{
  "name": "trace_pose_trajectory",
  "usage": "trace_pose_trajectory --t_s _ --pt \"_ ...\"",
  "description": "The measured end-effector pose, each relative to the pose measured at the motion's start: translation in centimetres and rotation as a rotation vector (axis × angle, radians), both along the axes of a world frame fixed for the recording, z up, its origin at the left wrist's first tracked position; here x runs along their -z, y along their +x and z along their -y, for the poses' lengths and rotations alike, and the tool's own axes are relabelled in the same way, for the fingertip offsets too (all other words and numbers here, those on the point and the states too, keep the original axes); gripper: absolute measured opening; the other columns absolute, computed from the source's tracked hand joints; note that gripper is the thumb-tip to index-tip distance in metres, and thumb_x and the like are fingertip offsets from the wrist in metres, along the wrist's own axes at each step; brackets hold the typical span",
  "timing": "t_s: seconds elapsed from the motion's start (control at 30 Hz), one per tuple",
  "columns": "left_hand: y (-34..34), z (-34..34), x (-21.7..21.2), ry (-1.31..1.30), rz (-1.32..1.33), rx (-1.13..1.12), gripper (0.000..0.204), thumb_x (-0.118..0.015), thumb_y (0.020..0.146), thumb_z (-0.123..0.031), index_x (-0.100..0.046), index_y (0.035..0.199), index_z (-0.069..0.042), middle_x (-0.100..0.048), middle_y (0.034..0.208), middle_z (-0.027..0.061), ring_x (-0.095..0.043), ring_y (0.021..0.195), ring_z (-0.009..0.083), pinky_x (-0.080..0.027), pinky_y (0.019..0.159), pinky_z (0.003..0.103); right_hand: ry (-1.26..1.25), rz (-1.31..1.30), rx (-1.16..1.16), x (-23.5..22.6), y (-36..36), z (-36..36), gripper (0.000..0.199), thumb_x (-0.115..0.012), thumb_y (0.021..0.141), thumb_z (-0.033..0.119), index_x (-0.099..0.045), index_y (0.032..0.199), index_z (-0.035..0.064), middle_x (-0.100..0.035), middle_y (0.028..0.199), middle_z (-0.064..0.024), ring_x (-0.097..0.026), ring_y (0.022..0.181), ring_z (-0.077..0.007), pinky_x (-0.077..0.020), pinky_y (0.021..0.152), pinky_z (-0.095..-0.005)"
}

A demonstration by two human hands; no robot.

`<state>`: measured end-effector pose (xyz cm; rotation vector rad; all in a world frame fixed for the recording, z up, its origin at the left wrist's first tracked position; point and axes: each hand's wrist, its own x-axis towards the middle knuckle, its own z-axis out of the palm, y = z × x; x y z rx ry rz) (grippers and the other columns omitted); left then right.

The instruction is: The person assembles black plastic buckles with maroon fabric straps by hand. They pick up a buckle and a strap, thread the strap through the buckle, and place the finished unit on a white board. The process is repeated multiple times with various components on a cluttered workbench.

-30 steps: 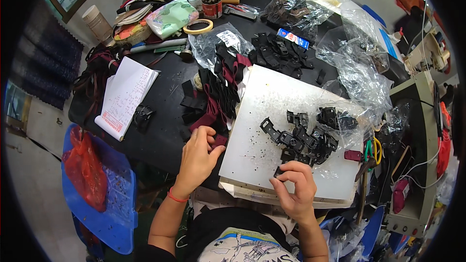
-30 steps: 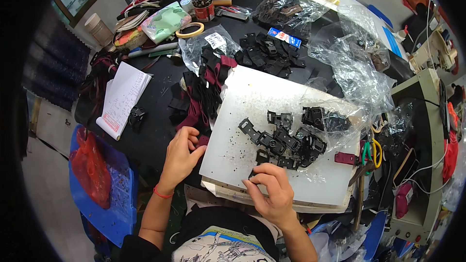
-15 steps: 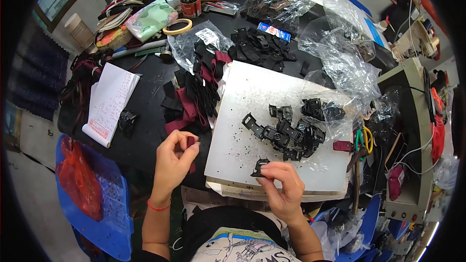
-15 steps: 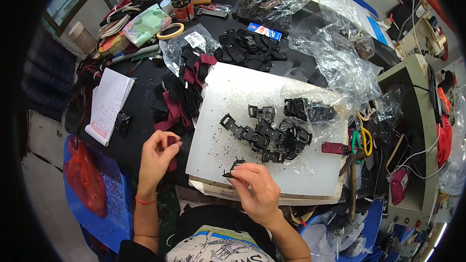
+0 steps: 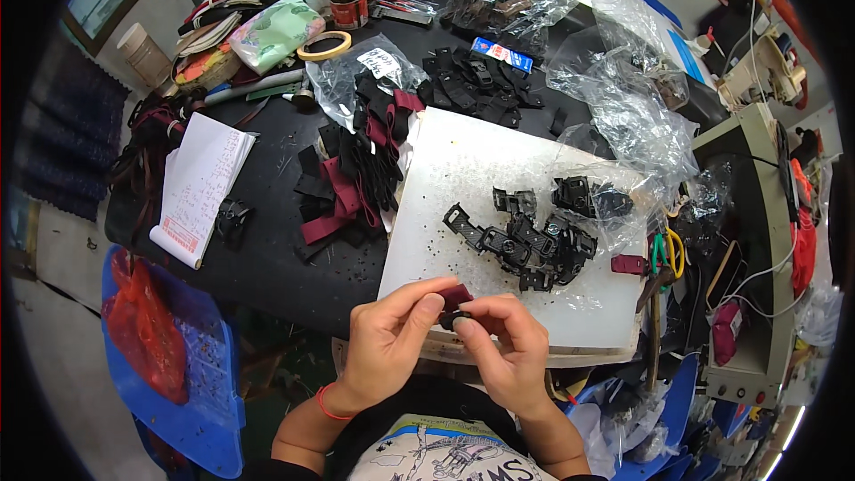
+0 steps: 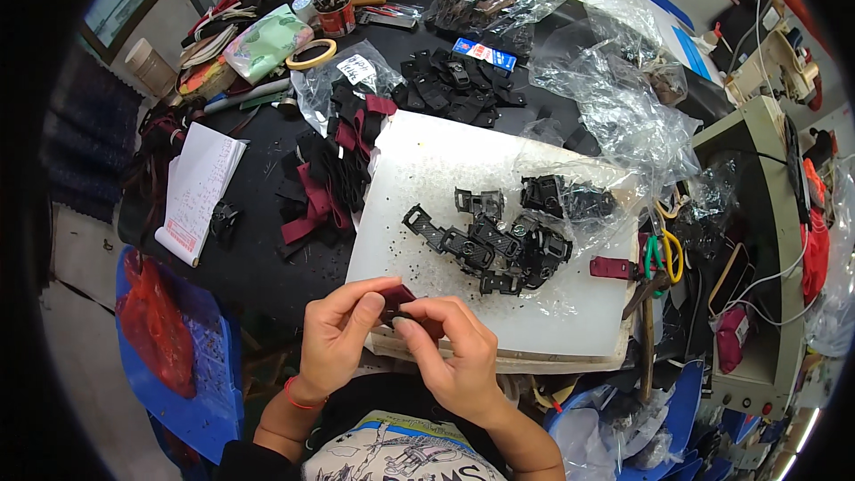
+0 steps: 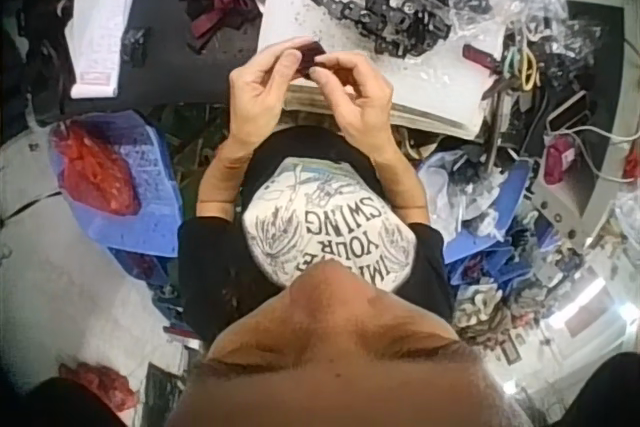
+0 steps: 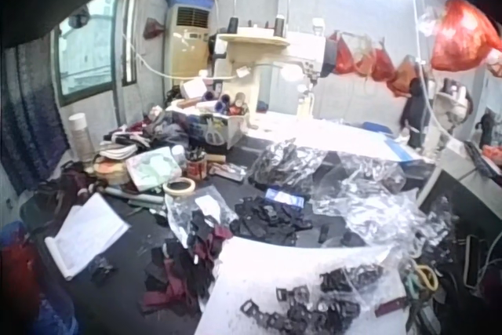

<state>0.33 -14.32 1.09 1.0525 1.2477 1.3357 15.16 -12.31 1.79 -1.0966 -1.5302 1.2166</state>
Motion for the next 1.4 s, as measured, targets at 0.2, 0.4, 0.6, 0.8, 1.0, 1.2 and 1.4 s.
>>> trace_pose_trajectory --t_s 0.2,0.4,0.6,0.8,1.0,1.2,1.4 --pt "-0.2 0.3 -0.9 0.025 -0.129 0.03 0.022 -0.058 0.09 -0.01 -0.064 0.107 0.003 -0.07 0.093 0.0131 -0.067 0.082 0.0136 -0.052 0.071 0.024 -0.146 -0.082 0.049 0.2 -0.2 0.4 0.017 -0.067 0.081 0.0 -0.061 0.097 -0.0014 -0.062 0.084 -0.0089 -0.061 0.067 -0.0109 -0.0485 0.06 -0.0225" --pt "-1.5 0.0 -1.4 0.058 -0.22 0.169 0.025 -0.067 0.083 -0.007 -0.065 0.106 0.002 -0.07 0.095 0.0141 -0.068 0.086 0.0167 -0.053 0.076 0.027 -0.074 0.011 -0.085 0.9 0.9 -0.5 0.019 -0.067 0.081 0.001 -0.06 0.098 -0.0014 -0.064 0.083 -0.0092 -0.062 0.069 -0.0121 -0.0497 0.062 -0.024" --pt "-1.8 0.2 -1.1 -0.025 -0.085 0.145 0.022 -0.065 0.083 -0.003 -0.066 0.105 0.003 -0.07 0.096 0.0118 -0.067 0.086 0.0153 -0.053 0.078 0.026 -0.006 0.054 -0.052 1.2 0.2 -0.2 0.028 -0.068 0.081 0.001 -0.056 0.105 -0.0014 -0.062 0.081 -0.0081 -0.06 0.068 -0.012 -0.0489 0.06 -0.0237" --pt "-0.6 0.7 -0.2 0.031 0.388 -0.017 0.028 -0.056 0.088 0.004 -0.053 0.116 0.005 -0.061 0.108 0.0124 -0.061 0.098 0.0174 -0.052 0.086 0.031 -0.275 -0.209 0.001 0.6 0.9 0.3 0.036 -0.065 0.084 0.001 -0.042 0.112 0.0024 -0.054 0.085 -0.0051 -0.054 0.068 -0.008 -0.045 0.059 -0.0205" --pt "-1.3 -0.1 -0.2 0.224 0.016 0.292 0.026 -0.056 0.09 -0.001 -0.056 0.115 0.005 -0.059 0.116 0.0138 -0.058 0.105 0.0182 -0.047 0.089 0.029 0.094 -0.151 -0.063 0.0 2.0 -0.5 0.029 -0.066 0.08 -0.004 -0.054 0.107 0.0003 -0.056 0.087 -0.0047 -0.052 0.071 -0.0084 -0.0436 0.061 -0.0223" --pt "-1.1 0.4 0.0 0.01 0.203 0.326 0.034 -0.058 0.089 -0.002 -0.054 0.122 0.005 -0.061 0.116 0.0149 -0.059 0.104 0.017 -0.047 0.09 0.028 -0.021 -0.185 0.049 0.2 1.2 0.7 0.026 -0.07 0.076 -0.007 -0.06 0.1 -0.0006 -0.058 0.089 -0.0083 -0.057 0.074 -0.0106 -0.0485 0.065 -0.0228" --pt "-0.2 0.4 0.0 0.031 0.217 0.261 0.032 -0.058 0.089 -0.001 -0.056 0.12 0.005 -0.064 0.111 0.014 -0.059 0.104 0.0153 -0.047 0.09 0.027 0.032 -0.098 0.021 0.5 1.6 0.3 0.023 -0.067 0.078 -0.008 -0.061 0.099 -0.0022 -0.058 0.092 -0.0104 -0.059 0.076 -0.0112 -0.0503 0.068 -0.0223"
